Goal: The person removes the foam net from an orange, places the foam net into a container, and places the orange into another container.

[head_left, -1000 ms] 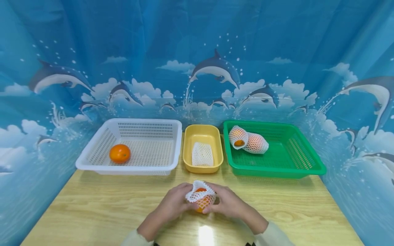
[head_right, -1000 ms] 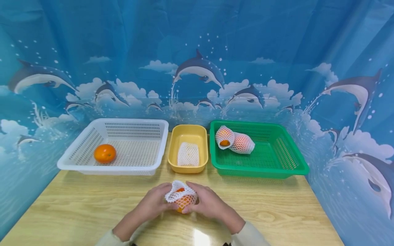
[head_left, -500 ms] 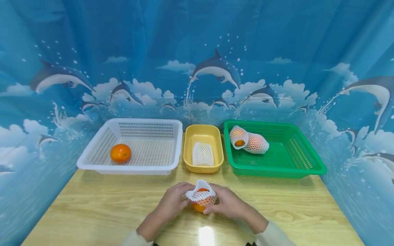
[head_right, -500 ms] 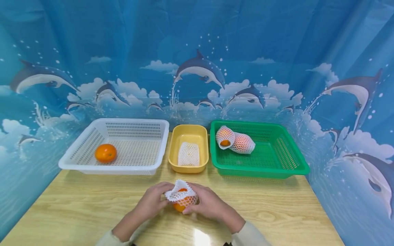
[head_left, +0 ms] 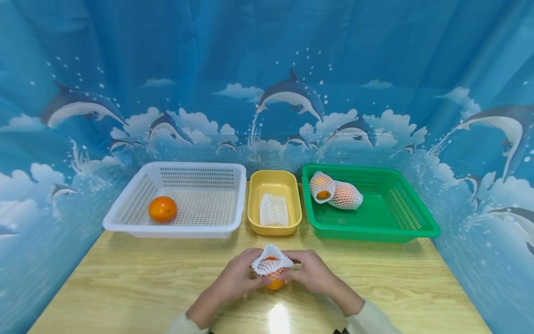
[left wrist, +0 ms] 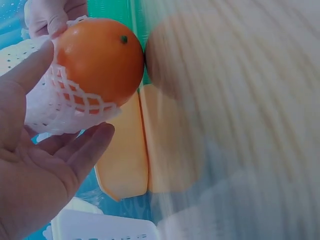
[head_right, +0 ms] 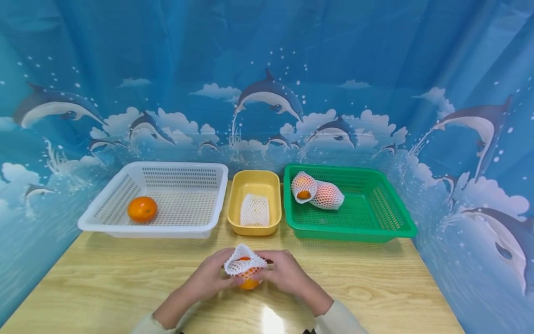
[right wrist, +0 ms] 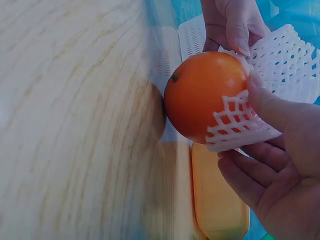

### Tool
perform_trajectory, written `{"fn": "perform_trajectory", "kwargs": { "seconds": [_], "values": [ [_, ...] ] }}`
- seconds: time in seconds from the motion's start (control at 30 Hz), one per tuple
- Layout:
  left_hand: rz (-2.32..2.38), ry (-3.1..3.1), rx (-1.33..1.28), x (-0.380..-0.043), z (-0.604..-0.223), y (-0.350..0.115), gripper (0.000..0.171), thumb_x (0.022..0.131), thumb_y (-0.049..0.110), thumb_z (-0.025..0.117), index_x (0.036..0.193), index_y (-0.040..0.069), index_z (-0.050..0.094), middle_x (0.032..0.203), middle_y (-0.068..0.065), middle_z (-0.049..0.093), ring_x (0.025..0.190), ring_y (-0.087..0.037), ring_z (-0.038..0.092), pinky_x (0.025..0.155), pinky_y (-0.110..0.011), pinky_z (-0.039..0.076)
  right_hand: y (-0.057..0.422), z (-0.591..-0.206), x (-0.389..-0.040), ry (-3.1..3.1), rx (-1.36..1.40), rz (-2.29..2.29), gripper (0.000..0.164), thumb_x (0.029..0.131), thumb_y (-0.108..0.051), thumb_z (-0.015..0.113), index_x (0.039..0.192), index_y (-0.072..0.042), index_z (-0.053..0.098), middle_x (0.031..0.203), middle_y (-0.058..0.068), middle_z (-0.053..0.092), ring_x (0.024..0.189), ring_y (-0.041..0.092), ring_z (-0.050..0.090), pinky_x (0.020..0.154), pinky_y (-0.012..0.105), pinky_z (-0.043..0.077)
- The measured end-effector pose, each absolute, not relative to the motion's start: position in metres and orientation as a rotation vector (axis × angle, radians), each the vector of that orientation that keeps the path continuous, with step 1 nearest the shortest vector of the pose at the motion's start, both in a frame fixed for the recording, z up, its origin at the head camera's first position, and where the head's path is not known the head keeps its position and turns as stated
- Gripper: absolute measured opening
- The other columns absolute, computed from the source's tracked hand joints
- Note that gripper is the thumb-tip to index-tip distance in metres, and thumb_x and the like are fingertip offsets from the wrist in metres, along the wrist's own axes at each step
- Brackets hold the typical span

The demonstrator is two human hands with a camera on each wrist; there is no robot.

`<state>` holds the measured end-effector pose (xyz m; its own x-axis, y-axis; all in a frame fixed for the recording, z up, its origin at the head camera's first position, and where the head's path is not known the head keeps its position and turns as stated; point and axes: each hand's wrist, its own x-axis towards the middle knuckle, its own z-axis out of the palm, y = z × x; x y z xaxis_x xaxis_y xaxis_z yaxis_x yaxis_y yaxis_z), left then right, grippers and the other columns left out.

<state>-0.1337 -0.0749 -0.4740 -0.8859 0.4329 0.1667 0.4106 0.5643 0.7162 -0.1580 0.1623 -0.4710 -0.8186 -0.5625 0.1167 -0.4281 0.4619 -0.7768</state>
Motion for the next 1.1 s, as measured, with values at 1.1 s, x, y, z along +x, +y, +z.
{"fn": "perform_trajectory", "kwargs": {
  "seconds": [1.1],
  "values": [
    [1.445, 2.78, 0.821, -0.1369, -0.4755, -0.0701, 0.045, 0.071, -0.003, 0.077, 0.113, 0.01, 0.067, 0.121, -0.009, 0.065, 0.111, -0.028, 0.061, 0.098, -0.048, 0.048, 0.1625, -0.4786, -0.1583, 2.558, -0.859, -1.314, 0.041, 0.085, -0.012, 0.073, 0.124, -0.004, 0.064, 0.122, 0.007, 0.066, 0.111, 0.022, 0.063, 0.093, 0.03, 0.052]
  ]
}}
